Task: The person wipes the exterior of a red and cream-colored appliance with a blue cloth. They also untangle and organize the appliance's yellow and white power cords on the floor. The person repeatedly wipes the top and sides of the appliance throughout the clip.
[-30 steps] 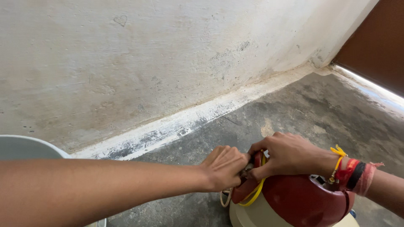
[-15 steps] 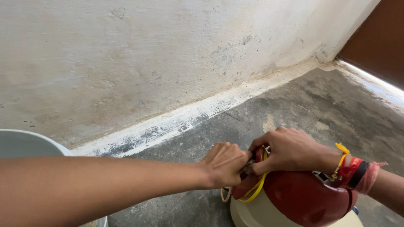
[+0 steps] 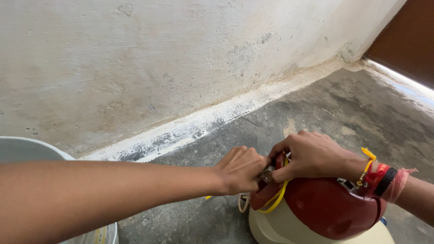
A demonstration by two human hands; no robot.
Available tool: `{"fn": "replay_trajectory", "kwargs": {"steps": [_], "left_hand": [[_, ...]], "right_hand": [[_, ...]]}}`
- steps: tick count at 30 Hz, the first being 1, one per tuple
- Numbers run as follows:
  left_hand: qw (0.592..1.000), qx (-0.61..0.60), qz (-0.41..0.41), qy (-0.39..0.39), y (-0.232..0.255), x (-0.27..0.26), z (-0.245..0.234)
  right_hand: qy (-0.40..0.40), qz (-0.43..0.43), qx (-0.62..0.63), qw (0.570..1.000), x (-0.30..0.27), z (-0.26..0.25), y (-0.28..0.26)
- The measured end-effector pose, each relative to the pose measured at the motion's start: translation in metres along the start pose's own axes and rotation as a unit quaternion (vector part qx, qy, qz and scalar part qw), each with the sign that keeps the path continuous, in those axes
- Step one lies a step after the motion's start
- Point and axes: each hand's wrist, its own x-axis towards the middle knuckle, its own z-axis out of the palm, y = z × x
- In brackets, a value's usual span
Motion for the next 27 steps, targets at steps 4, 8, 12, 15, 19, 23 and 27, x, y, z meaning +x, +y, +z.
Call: {"fn": "replay_trajectory", "kwargs": {"steps": [4, 8, 12, 15, 19, 23, 27], "left_hand": [[1.0, -0.003, 0.007, 0.006, -0.005, -0.001, 0.002], [0.998, 0.045, -0.003, 0.047, -0.034, -0.028, -0.017], [0.997, 0.016, -0.073, 0.001, -0.071, -0.068, -0.043], [0.986, 0.112, -0.126, -0.017, -0.103, -0.085, -0.051], [0.965, 0.133, -0.224, -0.011, -0.119, -0.062, -0.034], [0.936, 0.005, -0.341, -0.093, -0.088, -0.02, -0.01], [0.95, -0.154, -0.232, -0.14, -0.074, 0.002, 0.014]], "right_hand": [[0.013, -0.014, 0.01, 1.0, 0.0, 0.0, -0.001], [-0.003, 0.014, 0.021, 1.0, -0.003, -0.004, -0.004], [0.023, -0.009, 0.012, 1.0, -0.013, -0.008, -0.01], [0.021, 0.013, 0.008, 1.0, -0.015, -0.013, -0.019], [0.009, 0.005, -0.003, 1.0, -0.017, -0.01, -0.015], [-0.015, -0.007, 0.058, 0.998, 0.002, -0.005, 0.002], [0.063, -0.041, 0.134, 0.988, 0.019, 0.002, 0.022]]}}
